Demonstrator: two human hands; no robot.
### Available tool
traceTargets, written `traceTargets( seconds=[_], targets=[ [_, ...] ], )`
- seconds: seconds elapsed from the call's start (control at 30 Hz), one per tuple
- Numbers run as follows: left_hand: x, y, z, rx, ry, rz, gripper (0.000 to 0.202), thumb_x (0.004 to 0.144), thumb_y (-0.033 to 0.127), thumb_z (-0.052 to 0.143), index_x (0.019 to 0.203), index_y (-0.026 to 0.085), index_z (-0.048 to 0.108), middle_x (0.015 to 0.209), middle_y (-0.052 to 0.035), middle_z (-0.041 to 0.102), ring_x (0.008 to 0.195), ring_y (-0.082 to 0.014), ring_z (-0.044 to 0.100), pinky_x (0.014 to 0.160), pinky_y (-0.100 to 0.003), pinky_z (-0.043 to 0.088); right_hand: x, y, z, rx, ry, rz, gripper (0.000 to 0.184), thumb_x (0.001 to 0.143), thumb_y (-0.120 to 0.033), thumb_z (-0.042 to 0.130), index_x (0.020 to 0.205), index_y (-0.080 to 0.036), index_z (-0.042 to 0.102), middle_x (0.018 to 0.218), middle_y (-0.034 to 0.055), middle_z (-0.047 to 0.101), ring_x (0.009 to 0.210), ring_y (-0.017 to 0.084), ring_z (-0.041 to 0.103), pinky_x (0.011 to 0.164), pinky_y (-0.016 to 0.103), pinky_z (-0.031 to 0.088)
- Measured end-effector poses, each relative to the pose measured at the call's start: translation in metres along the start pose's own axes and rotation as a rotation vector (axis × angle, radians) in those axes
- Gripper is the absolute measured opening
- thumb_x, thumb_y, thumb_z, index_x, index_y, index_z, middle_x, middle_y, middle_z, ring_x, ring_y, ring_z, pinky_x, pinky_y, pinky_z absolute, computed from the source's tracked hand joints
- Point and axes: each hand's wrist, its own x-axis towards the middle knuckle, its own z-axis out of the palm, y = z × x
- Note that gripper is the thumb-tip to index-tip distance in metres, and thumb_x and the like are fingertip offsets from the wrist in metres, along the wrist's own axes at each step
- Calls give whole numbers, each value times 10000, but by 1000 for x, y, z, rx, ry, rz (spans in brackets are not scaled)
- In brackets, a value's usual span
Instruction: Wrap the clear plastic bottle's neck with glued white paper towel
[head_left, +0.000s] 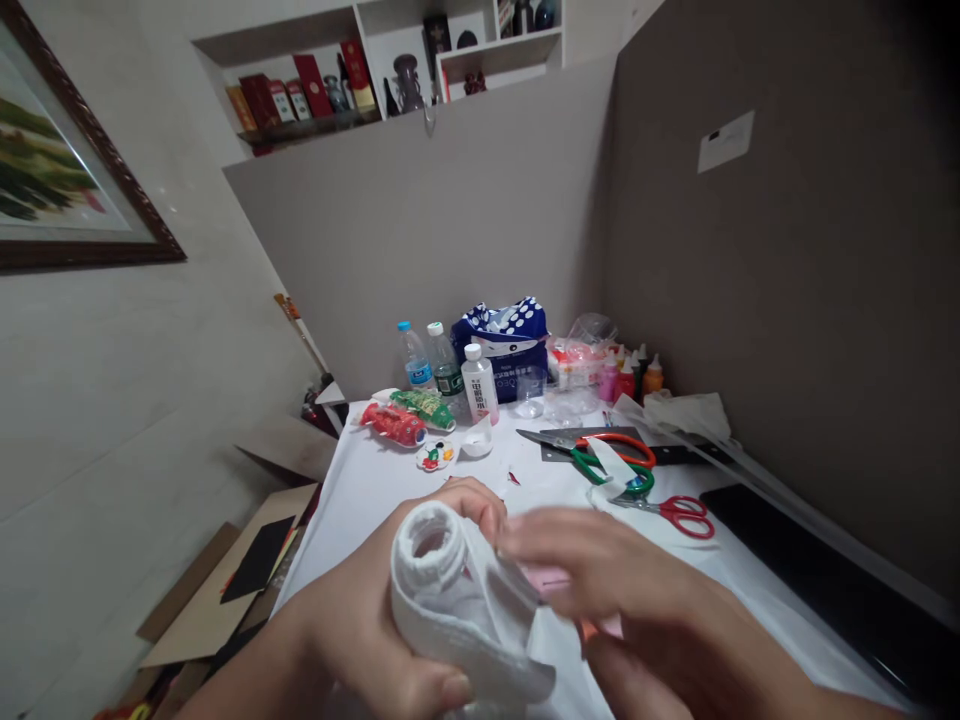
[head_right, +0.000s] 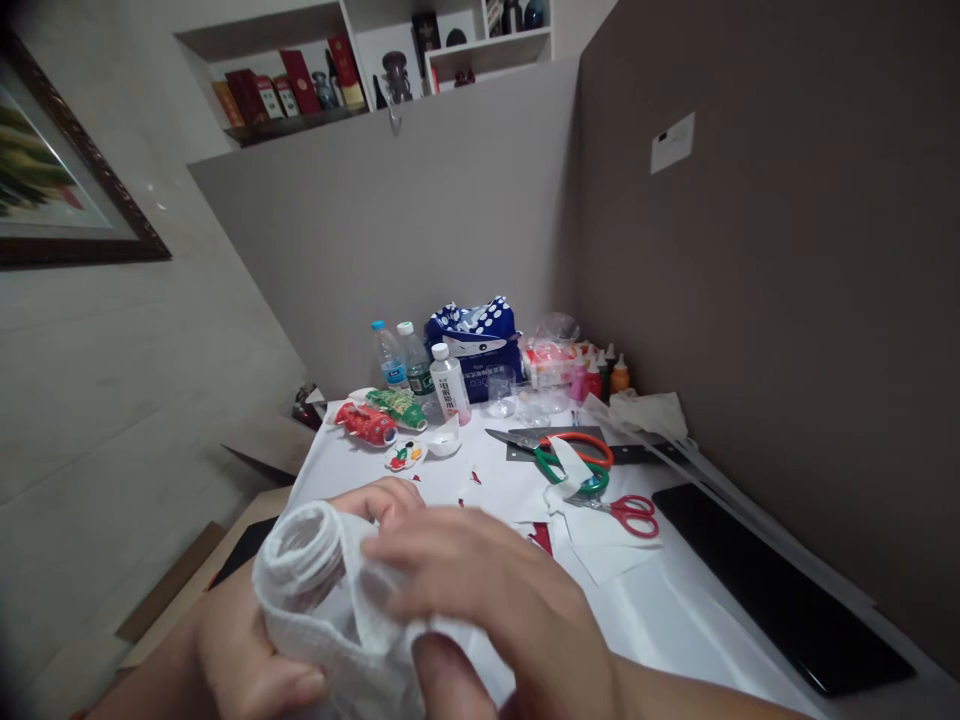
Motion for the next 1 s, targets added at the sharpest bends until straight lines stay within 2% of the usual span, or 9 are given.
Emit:
traceTargets(
  seconds=[0.07,0.1,0.17,0.23,0.47,0.6,0.73,0.87,1.0],
  targets=[
    [3,4,-1,94,19,50,559,558,322,727,1014,229,417,894,-32,507,777,-193,529,682,-287,452,1,5,6,24,9,7,454,957,-363,442,1382,-204,462,1331,116,616,1237,268,575,1019,413,500],
    [4,6,-1,133,10,71,544,574,342,721,1021,224,432,907,-42,524,807,-215,550,708,-304,464,1,8,10,38,-55,-27,554,954,-419,451,1438,-155,393,1426,150,522,1324,294,482,1071,448,440],
    [8,11,0,191,-43,95,504,631,369,683,1062,211,474,932,-65,570,847,-248,584,737,-326,479,0,13,17,48,-188,-61,710,939,-543,446,1487,-114,305,1512,162,405,1416,302,334,1135,466,336],
    [10,15,2,234,-88,99,474,676,339,637,1113,205,512,942,-78,615,869,-268,611,749,-338,489,-2,16,23,60,-235,-49,760,927,-605,429,1500,-129,279,1522,137,394,1436,285,288,1156,449,294],
    [14,21,5,162,-96,137,518,658,324,653,1145,186,543,1038,-106,632,982,-307,619,872,-388,501,-17,10,46,-73,-66,-14,649,975,-600,283,1492,-211,331,1424,105,535,1370,289,401,1101,450,381],
    [11,17,5,118,-47,153,578,615,302,708,1143,203,494,1089,-105,588,976,-290,606,857,-381,500,-28,4,54,-212,56,-15,576,992,-493,372,1502,-230,321,1386,99,575,1346,308,440,1085,455,406],
    [5,5,7,-19,-75,109,569,599,248,682,1092,230,398,1021,-78,567,862,-236,617,749,-327,497,-34,-2,40,-251,20,-73,562,982,-480,401,1459,-183,397,1353,127,594,1328,319,467,1055,445,449],
    [2,-1,8,-65,-20,45,584,580,298,689,1055,240,355,890,-25,521,721,-186,566,612,-267,434,-34,-1,20,-157,62,-66,493,990,-437,394,1435,-224,411,1348,103,602,1318,280,494,1022,411,489],
    [3,2,8,3,12,35,533,577,274,704,987,228,366,890,-33,505,748,-179,525,651,-285,429,-34,4,21,-103,-53,-4,595,977,-545,337,1458,-196,357,1351,113,606,1300,268,516,1014,383,499]
  ],
)
